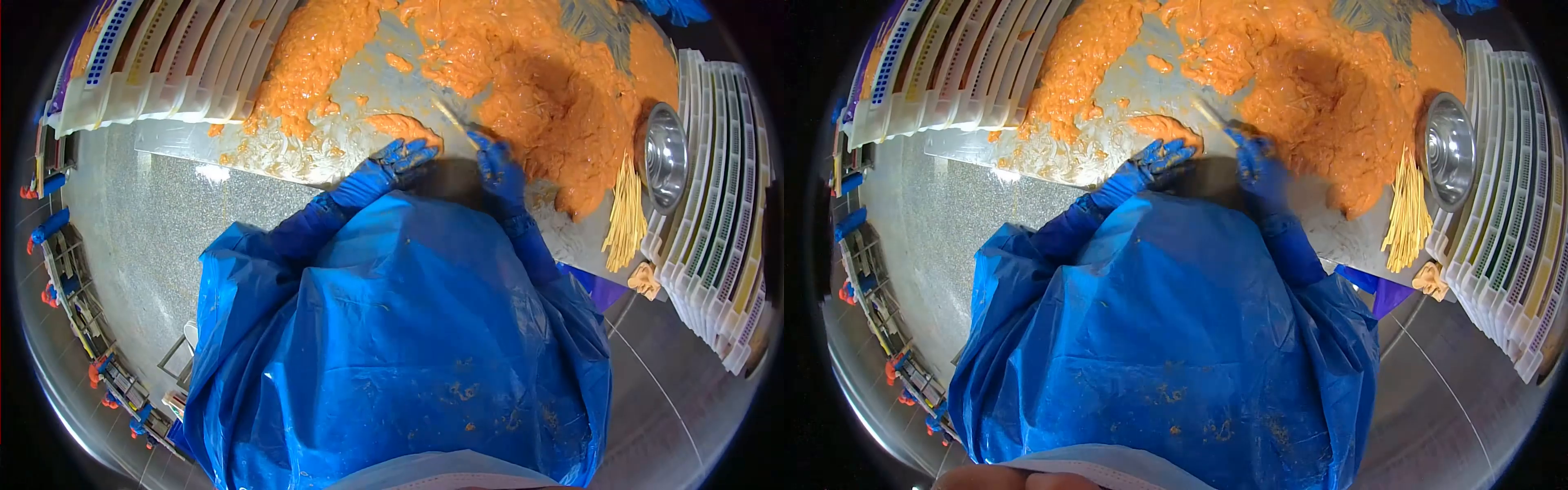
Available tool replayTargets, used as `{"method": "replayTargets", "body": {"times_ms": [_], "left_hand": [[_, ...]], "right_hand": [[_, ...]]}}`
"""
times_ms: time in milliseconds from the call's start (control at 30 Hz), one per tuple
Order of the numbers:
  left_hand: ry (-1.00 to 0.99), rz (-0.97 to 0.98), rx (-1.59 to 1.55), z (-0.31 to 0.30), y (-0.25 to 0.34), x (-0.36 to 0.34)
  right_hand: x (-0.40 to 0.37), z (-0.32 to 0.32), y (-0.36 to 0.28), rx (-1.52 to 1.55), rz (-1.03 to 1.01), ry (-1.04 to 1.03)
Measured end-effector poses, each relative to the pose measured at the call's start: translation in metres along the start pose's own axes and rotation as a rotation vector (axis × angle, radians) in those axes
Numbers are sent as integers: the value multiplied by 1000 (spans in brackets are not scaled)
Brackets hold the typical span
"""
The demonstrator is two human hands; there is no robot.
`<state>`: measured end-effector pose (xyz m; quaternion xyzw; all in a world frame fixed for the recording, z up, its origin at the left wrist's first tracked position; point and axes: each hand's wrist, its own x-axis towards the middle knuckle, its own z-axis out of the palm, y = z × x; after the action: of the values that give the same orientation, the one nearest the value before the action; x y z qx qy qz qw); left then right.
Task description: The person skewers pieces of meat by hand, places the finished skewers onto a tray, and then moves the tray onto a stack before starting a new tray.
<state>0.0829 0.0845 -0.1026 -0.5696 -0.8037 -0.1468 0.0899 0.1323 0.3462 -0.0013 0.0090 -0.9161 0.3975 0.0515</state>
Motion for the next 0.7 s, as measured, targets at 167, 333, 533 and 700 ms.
{"method": "replayTargets", "body": {"times_ms": [167, 333, 533, 700], "left_hand": [[189, -339, -155, -70, 8, 24], [138, -364, -141, -57, 5, 22], [105, -417, -140, -68, 8, 27], [112, -423, -140, -59, 6, 26]], "right_hand": [[11, 24, 2, -164, -286, -87], [20, 25, 3, -257, -377, -139], [23, 23, 1, -303, -321, -169], [29, 25, 11, -266, -430, -162]]}}
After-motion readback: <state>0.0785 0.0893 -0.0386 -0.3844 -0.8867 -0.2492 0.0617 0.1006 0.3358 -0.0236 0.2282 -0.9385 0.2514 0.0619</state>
